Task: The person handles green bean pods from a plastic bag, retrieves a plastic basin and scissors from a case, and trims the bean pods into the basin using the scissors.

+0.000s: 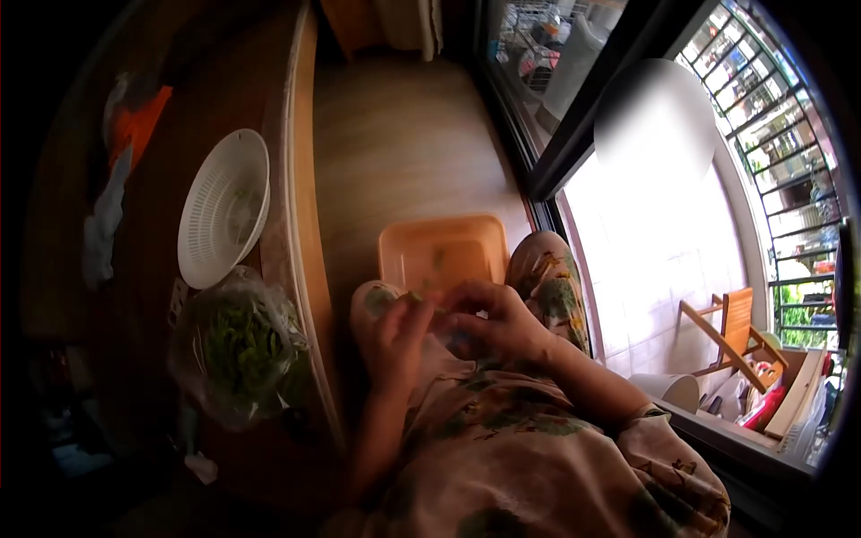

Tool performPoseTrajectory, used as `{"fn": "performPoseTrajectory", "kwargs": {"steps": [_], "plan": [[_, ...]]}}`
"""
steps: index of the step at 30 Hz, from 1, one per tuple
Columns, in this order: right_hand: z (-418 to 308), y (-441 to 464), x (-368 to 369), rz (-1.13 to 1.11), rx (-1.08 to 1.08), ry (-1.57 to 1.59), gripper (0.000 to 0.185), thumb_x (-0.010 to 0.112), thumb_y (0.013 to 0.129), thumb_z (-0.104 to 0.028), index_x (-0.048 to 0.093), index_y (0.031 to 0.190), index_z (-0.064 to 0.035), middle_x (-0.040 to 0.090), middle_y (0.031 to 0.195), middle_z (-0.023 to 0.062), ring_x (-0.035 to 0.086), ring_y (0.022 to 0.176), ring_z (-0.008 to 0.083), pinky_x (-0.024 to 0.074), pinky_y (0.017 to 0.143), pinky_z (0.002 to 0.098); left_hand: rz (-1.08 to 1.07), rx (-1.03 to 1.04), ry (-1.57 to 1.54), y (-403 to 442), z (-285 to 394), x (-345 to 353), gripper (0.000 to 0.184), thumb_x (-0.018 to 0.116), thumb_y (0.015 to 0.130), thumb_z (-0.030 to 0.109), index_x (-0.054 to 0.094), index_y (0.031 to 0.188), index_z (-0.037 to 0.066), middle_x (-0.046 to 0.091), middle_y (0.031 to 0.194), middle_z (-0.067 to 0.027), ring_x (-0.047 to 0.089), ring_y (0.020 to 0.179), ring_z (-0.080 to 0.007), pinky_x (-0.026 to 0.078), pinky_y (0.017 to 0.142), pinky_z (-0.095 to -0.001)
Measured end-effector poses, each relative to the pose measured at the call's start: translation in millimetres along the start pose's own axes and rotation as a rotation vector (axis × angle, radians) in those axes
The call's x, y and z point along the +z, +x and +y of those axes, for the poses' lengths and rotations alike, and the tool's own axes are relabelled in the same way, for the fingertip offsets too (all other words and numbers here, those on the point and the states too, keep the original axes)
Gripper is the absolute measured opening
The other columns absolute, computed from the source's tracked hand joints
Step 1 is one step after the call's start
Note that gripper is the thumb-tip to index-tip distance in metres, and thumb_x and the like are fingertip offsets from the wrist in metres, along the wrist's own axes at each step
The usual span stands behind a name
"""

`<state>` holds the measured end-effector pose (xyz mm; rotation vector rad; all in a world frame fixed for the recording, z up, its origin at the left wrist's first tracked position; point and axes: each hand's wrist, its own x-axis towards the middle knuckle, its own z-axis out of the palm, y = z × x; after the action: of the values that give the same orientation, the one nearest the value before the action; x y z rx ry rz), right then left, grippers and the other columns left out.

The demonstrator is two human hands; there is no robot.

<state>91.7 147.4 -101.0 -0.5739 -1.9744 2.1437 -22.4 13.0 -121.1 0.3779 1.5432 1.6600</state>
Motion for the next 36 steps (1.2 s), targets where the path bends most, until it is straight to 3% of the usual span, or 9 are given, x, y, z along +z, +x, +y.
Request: {"fn": "performPoseTrajectory", "kwargs": {"steps": [11, 17, 20, 23, 29, 32, 36], "plan": [[-13, -13, -23, 0.049, -0.116, 0.049, 0.01, 0.062, 0.083, -0.008, 0.061, 0.088, 0.0002, 0.063, 0.081, 0.0082, 0.062, 0.075, 0.0152, 0.049, 0.064, 0.0294, -0.034, 0.028, 0.068, -4, 13, 30, 0.018, 0.052, 0.093, 0.014, 0.059, 0.101, 0.0, 0.064, 0.091, -0.0061, 0.061, 0.078, -0.0121, 0.049, 0.072, -0.0239], [-4, -12, -31, 0.141, -0.416, -0.257, 0.005, 0.061, 0.076, -0.004, 0.06, 0.081, -0.0037, 0.058, 0.076, 0.0113, 0.06, 0.071, 0.0275, 0.0474, 0.062, 0.0329, -0.068, -0.083, 0.087, -5, 18, 33, 0.017, 0.051, 0.093, 0.015, 0.06, 0.097, 0.001, 0.064, 0.086, -0.0058, 0.061, 0.071, -0.0124, 0.049, 0.068, -0.0231], [-4, -11, -33, 0.156, -0.462, -0.3, 0.004, 0.061, 0.075, -0.003, 0.059, 0.079, -0.0043, 0.058, 0.076, 0.0113, 0.058, 0.071, 0.0299, 0.0468, 0.062, 0.0347, -0.11, -0.13, 0.112, -6, 24, 36, 0.018, 0.051, 0.093, 0.016, 0.06, 0.096, 0.001, 0.064, 0.085, -0.0058, 0.061, 0.07, -0.0123, 0.048, 0.066, -0.023], [-3, -11, -35, 0.18, -0.46, -0.295, 0.003, 0.059, 0.076, -0.002, 0.059, 0.078, -0.0041, 0.057, 0.076, 0.0111, 0.058, 0.07, 0.0275, 0.0467, 0.061, 0.0333, -0.153, -0.139, 0.134, -7, 26, 35, 0.017, 0.052, 0.092, 0.015, 0.061, 0.095, 0.001, 0.064, 0.084, -0.0054, 0.061, 0.071, -0.012, 0.048, 0.067, -0.0236], [-4, -6, -49, 0.308, -0.239, -0.126, 0.001, 0.059, 0.078, -0.002, 0.059, 0.079, -0.0019, 0.056, 0.074, 0.0111, 0.058, 0.067, 0.0229, 0.0456, 0.06, 0.0294, -0.162, -0.185, -0.003, -12, 24, 30, 0.015, 0.055, 0.09, 0.012, 0.062, 0.094, 0.0, 0.063, 0.083, -0.005, 0.061, 0.074, -0.0135, 0.048, 0.069, -0.0244], [0, -1, -56, 0.298, -0.211, -0.213, 0.001, 0.057, 0.082, -0.001, 0.058, 0.083, -0.0019, 0.055, 0.075, 0.0047, 0.052, 0.068, 0.0111, 0.042, 0.06, 0.0248, -0.154, -0.172, -0.045, -13, 27, 28, 0.014, 0.055, 0.09, 0.011, 0.061, 0.095, 0.0, 0.063, 0.084, -0.0051, 0.062, 0.075, -0.0144, 0.049, 0.071, -0.0254], [20, 17, -52, 0.348, -0.298, -0.354, 0.003, 0.06, 0.079, -0.003, 0.058, 0.08, -0.0013, 0.055, 0.072, 0.0085, 0.054, 0.062, 0.0167, 0.0435, 0.056, 0.0288, -0.136, -0.122, -0.159, -12, 29, 30, 0.014, 0.055, 0.089, 0.008, 0.06, 0.099, 0.0, 0.063, 0.087, -0.0055, 0.062, 0.078, -0.0164, 0.049, 0.073, -0.0271]]}}
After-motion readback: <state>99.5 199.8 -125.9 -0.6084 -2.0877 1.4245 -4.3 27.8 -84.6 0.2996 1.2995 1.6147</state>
